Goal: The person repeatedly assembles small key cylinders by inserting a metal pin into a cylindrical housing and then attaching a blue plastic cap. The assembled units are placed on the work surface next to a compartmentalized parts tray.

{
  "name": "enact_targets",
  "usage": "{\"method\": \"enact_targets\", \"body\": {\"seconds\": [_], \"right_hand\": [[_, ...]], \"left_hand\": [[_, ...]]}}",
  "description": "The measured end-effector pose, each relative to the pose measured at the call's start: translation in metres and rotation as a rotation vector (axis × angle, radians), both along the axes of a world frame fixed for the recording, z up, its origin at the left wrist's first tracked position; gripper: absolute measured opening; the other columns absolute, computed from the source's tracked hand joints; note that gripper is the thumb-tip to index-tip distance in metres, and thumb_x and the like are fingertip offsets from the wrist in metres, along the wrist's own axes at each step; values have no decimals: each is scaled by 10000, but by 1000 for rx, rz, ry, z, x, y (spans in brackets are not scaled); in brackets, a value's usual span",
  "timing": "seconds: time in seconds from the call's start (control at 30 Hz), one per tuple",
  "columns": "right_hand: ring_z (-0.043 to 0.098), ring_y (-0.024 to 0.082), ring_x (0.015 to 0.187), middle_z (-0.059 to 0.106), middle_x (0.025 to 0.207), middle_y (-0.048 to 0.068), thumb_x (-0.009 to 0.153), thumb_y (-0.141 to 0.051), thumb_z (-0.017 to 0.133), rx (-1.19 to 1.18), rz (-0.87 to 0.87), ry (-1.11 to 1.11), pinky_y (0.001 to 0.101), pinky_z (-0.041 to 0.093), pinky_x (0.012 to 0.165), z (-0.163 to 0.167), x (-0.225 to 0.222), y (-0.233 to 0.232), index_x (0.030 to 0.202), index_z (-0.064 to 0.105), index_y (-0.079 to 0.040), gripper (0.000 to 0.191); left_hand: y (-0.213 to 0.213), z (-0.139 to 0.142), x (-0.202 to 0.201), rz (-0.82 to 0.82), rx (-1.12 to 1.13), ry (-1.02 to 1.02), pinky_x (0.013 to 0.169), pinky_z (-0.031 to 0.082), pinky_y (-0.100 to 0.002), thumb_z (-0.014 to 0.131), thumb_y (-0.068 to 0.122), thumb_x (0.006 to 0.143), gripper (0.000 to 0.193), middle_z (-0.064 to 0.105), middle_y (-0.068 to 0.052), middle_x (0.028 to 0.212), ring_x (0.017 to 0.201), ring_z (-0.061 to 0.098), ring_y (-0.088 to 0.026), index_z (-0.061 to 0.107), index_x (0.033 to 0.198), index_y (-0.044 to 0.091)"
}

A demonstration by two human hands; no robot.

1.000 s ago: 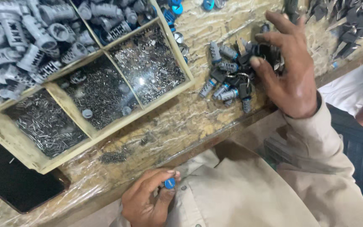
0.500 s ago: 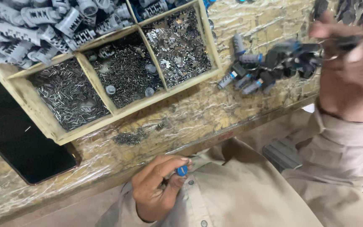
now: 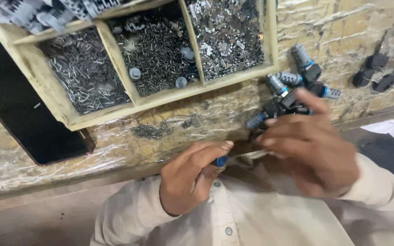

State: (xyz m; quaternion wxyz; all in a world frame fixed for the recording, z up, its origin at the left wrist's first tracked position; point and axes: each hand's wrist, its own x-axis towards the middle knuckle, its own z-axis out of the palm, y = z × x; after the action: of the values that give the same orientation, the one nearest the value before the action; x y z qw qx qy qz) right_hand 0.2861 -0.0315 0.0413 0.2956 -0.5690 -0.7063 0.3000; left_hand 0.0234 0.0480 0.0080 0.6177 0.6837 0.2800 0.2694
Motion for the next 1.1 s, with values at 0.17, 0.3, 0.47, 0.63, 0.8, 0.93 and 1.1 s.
{"method": "enact_targets", "body": {"seconds": [0.17, 0.3, 0.47, 0.63, 0.8, 0.93, 1.1], "right_hand": [[674, 213, 894, 716, 950, 61, 749, -52, 778, 30, 6, 15, 520, 327, 1094, -8, -22, -2, 1191, 605, -67, 476], [656, 192, 845, 716, 964, 92, 796, 80, 724, 112, 6, 144, 508, 379, 1065, -6, -33, 10, 1247, 502, -29, 514], [665, 239, 807, 681, 1002, 101, 775, 28, 718, 2, 270, 221, 608, 408, 1044, 2, -19, 25, 1245, 504, 13, 517], [668, 219, 828, 642, 959, 72, 880, 66, 673, -26, 234, 345, 625, 474, 1101, -12, -12, 11, 1209, 522, -4, 369], [692, 294, 880, 639, 967, 138, 855, 27, 663, 34, 240, 285, 583, 511, 1047, -17, -24, 13, 1191, 533, -3, 361], [723, 331, 993, 708, 1030, 139, 850, 51, 735, -97, -28, 482, 463, 595, 897, 6, -29, 45, 1128, 566, -34, 336], [699, 321, 950, 682, 984, 130, 856, 23, 719, -6, -476, 637, 473, 571, 932, 51, 9, 91, 1125, 590, -32, 303]], "left_hand": [[-3, 1, -3, 75, 9, 32, 936, 627, -332, 721, -84, 971, 335, 720, -170, 1199, 1100, 765, -286, 595, 1265, 15], [-5, -1, -6, 46, 163, 64, 884, 628, -347, 782, -76, 910, 409, 710, -162, 1191, 1061, 758, -292, 588, 1263, -3], [-4, -1, -9, 25, 344, 112, 718, 603, -357, 832, -59, 847, 480, 706, -207, 1153, 922, 746, -290, 607, 1270, -28], [8, 4, -5, 20, 548, 80, 762, 633, -381, 756, -71, 928, 365, 686, -218, 1157, 967, 756, -325, 615, 1263, -97], [12, 7, 2, -9, 522, -7, 732, 627, -379, 727, -102, 915, 330, 691, -241, 1133, 879, 758, -323, 632, 1230, -131], [7, 5, -12, 271, 399, -21, 705, 630, -323, 754, 66, 903, 494, 676, -295, 1192, 837, 774, -286, 522, 1283, -149], [1, -10, -32, 356, 233, 85, 689, 654, -274, 803, 151, 957, 555, 761, -215, 1166, 839, 806, -189, 553, 1373, -117]]}}
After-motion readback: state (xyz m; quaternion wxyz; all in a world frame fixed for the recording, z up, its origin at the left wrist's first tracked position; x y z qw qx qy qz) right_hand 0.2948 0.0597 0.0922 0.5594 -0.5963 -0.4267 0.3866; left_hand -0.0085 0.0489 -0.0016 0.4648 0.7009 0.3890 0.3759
